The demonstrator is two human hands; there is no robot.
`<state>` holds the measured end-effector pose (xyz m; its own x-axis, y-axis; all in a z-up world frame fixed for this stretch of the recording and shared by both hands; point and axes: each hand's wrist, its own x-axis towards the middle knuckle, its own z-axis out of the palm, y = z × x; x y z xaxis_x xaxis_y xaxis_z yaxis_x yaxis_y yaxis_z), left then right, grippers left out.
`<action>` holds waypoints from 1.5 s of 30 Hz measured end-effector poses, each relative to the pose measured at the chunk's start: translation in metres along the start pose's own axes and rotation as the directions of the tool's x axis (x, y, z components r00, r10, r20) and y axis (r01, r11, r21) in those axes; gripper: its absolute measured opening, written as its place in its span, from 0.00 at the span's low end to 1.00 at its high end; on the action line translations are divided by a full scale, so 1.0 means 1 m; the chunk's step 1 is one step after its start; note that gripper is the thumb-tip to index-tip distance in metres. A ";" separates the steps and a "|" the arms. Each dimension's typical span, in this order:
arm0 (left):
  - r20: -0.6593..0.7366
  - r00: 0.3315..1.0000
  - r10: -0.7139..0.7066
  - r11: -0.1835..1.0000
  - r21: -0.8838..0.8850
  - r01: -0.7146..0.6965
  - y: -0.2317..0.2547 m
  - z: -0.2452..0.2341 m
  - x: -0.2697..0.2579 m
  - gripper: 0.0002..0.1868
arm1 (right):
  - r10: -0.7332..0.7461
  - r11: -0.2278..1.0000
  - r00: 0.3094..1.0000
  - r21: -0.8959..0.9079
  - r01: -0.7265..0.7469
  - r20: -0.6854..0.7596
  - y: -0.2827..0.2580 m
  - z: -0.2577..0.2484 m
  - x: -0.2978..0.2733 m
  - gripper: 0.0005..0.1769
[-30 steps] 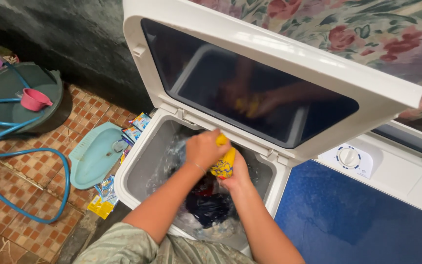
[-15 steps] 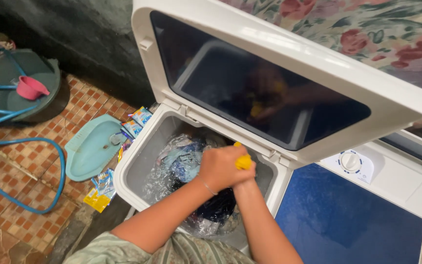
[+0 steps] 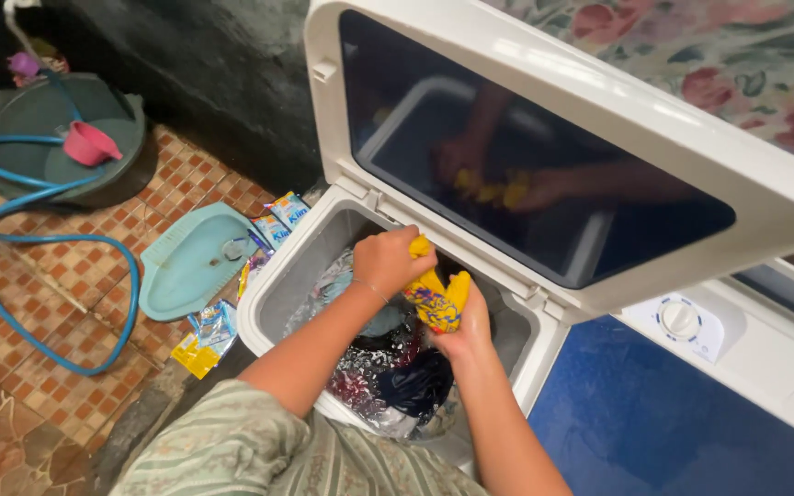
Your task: Washing clothes manually in a twin-tub washing machine, including agitating the clothes and setting the timer.
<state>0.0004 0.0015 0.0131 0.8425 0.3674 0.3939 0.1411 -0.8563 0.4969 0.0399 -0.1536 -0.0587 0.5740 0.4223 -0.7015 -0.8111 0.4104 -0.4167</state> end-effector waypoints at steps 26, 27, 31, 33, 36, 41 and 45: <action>0.039 0.984 -0.171 0.982 -0.078 0.174 -0.004 0.011 -0.005 0.22 | -0.049 0.998 0.999 0.038 0.049 0.001 -0.002 -0.010 0.011 0.15; 0.049 0.960 -0.276 0.954 -0.107 0.280 -0.004 0.003 -0.006 0.22 | -0.051 0.999 0.999 0.007 0.051 -0.009 -0.005 0.001 0.004 0.14; 0.085 0.954 -0.286 0.931 -0.210 0.298 0.033 -0.015 -0.024 0.21 | -0.040 0.995 0.997 0.086 0.046 -0.072 0.000 -0.025 0.041 0.14; -0.043 0.999 0.013 0.938 -0.346 -0.027 0.059 -0.017 -0.037 0.17 | -0.194 0.975 0.941 0.164 0.152 0.279 0.004 -0.052 0.079 0.16; -0.054 0.908 0.416 0.866 -0.282 -0.413 0.073 -0.013 -0.055 0.18 | -0.233 0.968 0.820 0.207 0.144 0.523 0.023 -0.097 0.119 0.17; -0.029 0.945 0.324 0.934 -0.151 -0.325 0.064 0.018 -0.039 0.17 | -0.111 0.958 0.937 0.285 0.013 0.330 0.012 -0.048 0.053 0.17; 0.006 0.983 0.186 0.971 -0.152 -0.183 0.061 0.023 -0.020 0.18 | 0.014 0.974 0.994 0.223 -0.038 0.107 -0.005 0.000 0.005 0.18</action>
<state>0.0036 -0.0662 0.0179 0.8570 0.1996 0.4751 -0.0960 -0.8439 0.5278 0.0469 -0.1538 -0.0598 0.5712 0.5124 -0.6413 -0.7869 0.5641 -0.2502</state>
